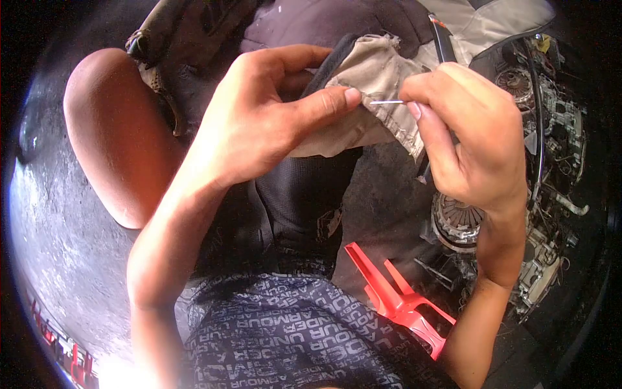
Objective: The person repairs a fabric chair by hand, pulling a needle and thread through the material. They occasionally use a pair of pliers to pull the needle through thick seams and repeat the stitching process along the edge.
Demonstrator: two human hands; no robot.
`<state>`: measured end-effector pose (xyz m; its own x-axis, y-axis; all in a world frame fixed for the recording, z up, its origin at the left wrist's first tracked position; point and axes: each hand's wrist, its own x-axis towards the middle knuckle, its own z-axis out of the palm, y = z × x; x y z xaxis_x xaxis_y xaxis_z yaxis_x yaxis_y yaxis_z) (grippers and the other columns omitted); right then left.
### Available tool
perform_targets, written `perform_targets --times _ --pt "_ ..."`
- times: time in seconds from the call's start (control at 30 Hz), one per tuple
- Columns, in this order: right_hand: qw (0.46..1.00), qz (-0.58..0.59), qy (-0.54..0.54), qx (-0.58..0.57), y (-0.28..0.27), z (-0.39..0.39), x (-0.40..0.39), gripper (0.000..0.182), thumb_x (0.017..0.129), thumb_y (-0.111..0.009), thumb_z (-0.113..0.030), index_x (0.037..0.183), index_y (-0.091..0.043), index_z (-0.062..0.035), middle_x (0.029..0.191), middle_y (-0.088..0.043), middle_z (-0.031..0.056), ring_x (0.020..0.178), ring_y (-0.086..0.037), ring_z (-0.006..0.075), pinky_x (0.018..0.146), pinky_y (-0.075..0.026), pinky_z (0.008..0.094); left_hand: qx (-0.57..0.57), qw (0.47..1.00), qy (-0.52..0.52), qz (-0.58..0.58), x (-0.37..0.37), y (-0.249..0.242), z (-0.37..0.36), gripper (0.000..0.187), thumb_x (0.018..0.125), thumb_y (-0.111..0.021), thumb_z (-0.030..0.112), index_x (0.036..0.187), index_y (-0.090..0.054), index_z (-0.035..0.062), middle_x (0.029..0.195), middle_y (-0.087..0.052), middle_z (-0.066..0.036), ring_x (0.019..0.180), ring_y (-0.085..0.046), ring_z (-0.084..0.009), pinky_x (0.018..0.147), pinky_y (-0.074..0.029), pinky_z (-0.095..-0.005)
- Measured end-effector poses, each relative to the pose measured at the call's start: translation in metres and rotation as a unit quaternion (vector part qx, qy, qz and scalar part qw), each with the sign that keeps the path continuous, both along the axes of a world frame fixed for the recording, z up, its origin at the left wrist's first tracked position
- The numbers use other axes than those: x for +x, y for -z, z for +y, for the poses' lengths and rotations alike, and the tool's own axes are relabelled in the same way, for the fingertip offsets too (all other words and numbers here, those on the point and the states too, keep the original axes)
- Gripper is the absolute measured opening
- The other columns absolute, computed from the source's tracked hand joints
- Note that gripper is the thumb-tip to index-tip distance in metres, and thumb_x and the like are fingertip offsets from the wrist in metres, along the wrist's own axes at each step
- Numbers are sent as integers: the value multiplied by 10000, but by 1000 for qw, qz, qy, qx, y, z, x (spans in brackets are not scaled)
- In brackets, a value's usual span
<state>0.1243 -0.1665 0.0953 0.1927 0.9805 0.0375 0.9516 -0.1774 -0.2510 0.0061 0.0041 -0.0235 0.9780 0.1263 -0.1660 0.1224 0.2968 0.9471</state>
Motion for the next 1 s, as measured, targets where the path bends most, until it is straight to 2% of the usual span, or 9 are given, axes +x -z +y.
perform_targets --times 0.13,0.23,0.33,0.43,0.47,0.53,0.67,0.77,1.0 --pt "998 64 7 8 11 -3 10 120 808 -598 80 912 -624 26 803 -613 138 689 -597 292 644 -469 350 -33 999 10 14 0 -5 0 543 869 -786 257 1220 -622 -123 1000 -741 -165 908 -681 -136 813 -550 -268" --pt "989 147 17 -1 22 -7 22 89 838 -587 63 916 -620 34 823 -620 142 735 -612 282 689 -476 337 -28 999 1 23 0 -3 -1 459 869 -791 154 1253 -623 -34 1027 -732 -106 948 -681 -145 852 -553 -283" --pt "986 164 42 -11 28 -10 31 96 877 -590 -30 955 -641 -5 878 -654 174 799 -644 352 726 -513 397 231 971 -50 20 -6 -28 1 439 813 -818 102 1222 -663 62 1026 -723 -96 928 -690 -167 836 -556 -292" --pt "989 141 38 0 26 -10 27 96 870 -603 -30 955 -642 -7 868 -656 175 791 -643 358 720 -514 396 426 875 -113 -202 -5 -14 4 405 759 -825 65 1143 -709 122 1065 -695 -100 931 -694 -215 824 -562 -307" --pt "991 133 27 11 25 -10 25 91 860 -602 1 944 -637 4 853 -648 163 767 -636 328 705 -504 373 421 883 -94 -183 -9 -16 4 319 747 -815 48 1053 -744 103 1129 -674 -102 966 -690 -243 812 -572 -322" --pt "993 116 5 33 23 -8 22 95 839 -601 65 923 -626 28 822 -632 138 719 -621 267 675 -484 327 423 879 -87 -202 -9 -14 3 265 757 -809 44 1012 -754 87 1107 -676 -99 942 -695 -224 789 -579 -321" --pt "995 97 17 35 21 -8 12 124 813 -619 75 920 -631 15 799 -622 134 682 -612 285 632 -478 342 421 880 -71 -209 -10 -13 0 209 782 -794 32 985 -761 64 1066 -674 -95 875 -704 -196 733 -588 -309" --pt "996 80 6 40 21 -8 10 132 802 -627 75 917 -630 10 786 -610 135 674 -604 302 620 -479 358 465 847 -56 -249 -8 -17 5 207 792 -786 19 993 -759 60 1039 -671 -91 828 -705 -186 708 -588 -296" --pt "997 48 -1 54 19 -10 10 150 783 -639 76 920 -632 13 783 -608 140 681 -607 318 617 -485 377 487 834 -54 -255 -8 -16 4 192 786 -782 -1 969 -750 51 1019 -672 -93 828 -710 -187 701 -587 -296"
